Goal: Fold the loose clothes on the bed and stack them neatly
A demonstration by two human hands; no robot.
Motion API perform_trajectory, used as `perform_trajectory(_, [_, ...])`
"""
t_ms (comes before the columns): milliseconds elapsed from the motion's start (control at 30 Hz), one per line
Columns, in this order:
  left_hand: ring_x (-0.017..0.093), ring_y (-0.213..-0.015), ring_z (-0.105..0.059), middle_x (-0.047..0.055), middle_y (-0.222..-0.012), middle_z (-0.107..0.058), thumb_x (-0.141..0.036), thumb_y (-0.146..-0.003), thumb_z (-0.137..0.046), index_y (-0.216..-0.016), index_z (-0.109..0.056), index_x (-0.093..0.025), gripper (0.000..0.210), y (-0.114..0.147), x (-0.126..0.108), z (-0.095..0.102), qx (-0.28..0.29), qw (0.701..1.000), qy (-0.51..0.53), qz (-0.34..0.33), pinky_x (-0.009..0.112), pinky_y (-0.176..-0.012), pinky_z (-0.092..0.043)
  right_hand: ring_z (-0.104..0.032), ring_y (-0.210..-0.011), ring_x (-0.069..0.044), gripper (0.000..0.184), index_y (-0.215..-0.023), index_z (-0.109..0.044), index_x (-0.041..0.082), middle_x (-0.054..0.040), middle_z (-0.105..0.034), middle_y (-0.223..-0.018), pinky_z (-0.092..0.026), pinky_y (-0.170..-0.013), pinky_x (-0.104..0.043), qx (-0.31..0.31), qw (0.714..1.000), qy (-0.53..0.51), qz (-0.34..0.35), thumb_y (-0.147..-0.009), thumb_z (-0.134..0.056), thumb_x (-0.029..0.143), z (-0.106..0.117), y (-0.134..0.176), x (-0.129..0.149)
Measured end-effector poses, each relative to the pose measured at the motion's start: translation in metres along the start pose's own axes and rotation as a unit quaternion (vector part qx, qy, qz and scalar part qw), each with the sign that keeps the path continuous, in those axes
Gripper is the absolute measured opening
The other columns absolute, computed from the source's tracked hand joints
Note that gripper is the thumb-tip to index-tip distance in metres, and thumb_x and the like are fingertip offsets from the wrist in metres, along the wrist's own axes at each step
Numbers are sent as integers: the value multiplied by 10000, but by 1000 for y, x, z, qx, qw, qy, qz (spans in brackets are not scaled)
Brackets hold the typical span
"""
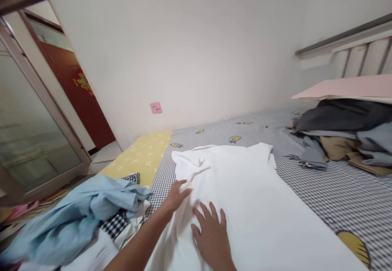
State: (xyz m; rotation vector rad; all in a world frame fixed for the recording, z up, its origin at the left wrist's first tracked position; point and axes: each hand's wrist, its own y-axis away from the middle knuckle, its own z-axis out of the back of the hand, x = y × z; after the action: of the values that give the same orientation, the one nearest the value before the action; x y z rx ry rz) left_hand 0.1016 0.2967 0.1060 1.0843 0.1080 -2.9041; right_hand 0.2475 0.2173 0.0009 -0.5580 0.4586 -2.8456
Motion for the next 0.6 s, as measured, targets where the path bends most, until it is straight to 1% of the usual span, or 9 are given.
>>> perform_trajectory(33, [302,-1503,-323,161,-1536,-487,-366,-837,-599,-1308,-596,-184,506,15,18,18,-18,1000,-2,7,462,-1230,-256,-336,-1487,-328,463,-1441,-531,412,22,-486,-1561,-202,-1183,-670,6,1000,1,-3,-988,-436,418,4,0,2])
perform_trajectory(100, [313,-1482,-359,172,-1490,-531,-358,-814,-574,-1300,-577,-148,529,51,58,49,-50,998,-10,30,462,-1230,-257,-318,-1495,-321,473,-1453,-527,380,1,-474,-1572,-160,-1191,-661,23,1000,8,-13,-995,-417,416,13,-1,6])
perform_trajectory(133, [322,-1447,-414,185,-1455,-561,-356,-800,-571,-1279,-580,-134,528,73,78,62,-57,997,-15,42,464,-1213,-291,-298,-1504,-318,483,-1465,-515,366,-5,-454,-1585,-138,-1195,-654,39,999,10,-19,-995,-410,408,17,-2,8])
perform_trajectory(200, [327,-1373,-507,208,-1404,-600,-350,-774,-581,-1226,-596,-119,507,119,110,76,-55,996,-24,62,445,-1174,-358,-259,-1520,-312,509,-1485,-491,351,-7,-408,-1613,-113,-1199,-644,84,996,5,-33,-983,-426,409,27,-4,10])
perform_trajectory(267, [318,-1373,-511,216,-1431,-579,-344,-758,-611,-1223,-596,-120,517,162,131,79,-49,995,-35,77,418,-1165,-371,-243,-1528,-303,531,-1488,-482,357,1,-383,-1626,-122,-1202,-628,127,991,-5,-40,-963,-458,431,35,-4,10])
perform_trajectory(367, [336,-1450,-403,199,-1527,-486,-321,-739,-671,-1336,-527,-147,638,207,141,69,-62,991,-53,104,494,-1196,-296,-261,-1524,-284,536,-1494,-471,355,1,-386,-1625,-164,-1200,-600,151,987,-6,-44,-962,-446,410,45,10,13])
perform_trajectory(467, [367,-1441,-377,166,-1525,-485,-263,-727,-701,-1332,-523,-204,634,221,137,59,-98,985,-55,132,586,-1164,-272,-290,-1515,-264,546,-1532,-419,310,-39,-375,-1632,-203,-1194,-584,141,989,10,-52,-993,-333,330,50,47,23])
perform_trajectory(533, [370,-1386,-427,153,-1465,-532,-228,-726,-695,-1206,-588,-221,493,221,132,56,-127,979,-43,153,582,-1122,-315,-341,-1492,-253,544,-1526,-432,279,-72,-391,-1621,-252,-1186,-560,97,994,11,-40,-1004,-284,319,47,84,29])
perform_trajectory(600, [365,-1311,-487,153,-1371,-579,-219,-753,-654,-1051,-614,-217,301,219,127,56,-165,971,-18,171,558,-1076,-365,-399,-1459,-255,524,-1493,-483,282,-79,-435,-1592,-311,-1169,-529,17,1000,-2,3,-1010,-291,348,39,127,33])
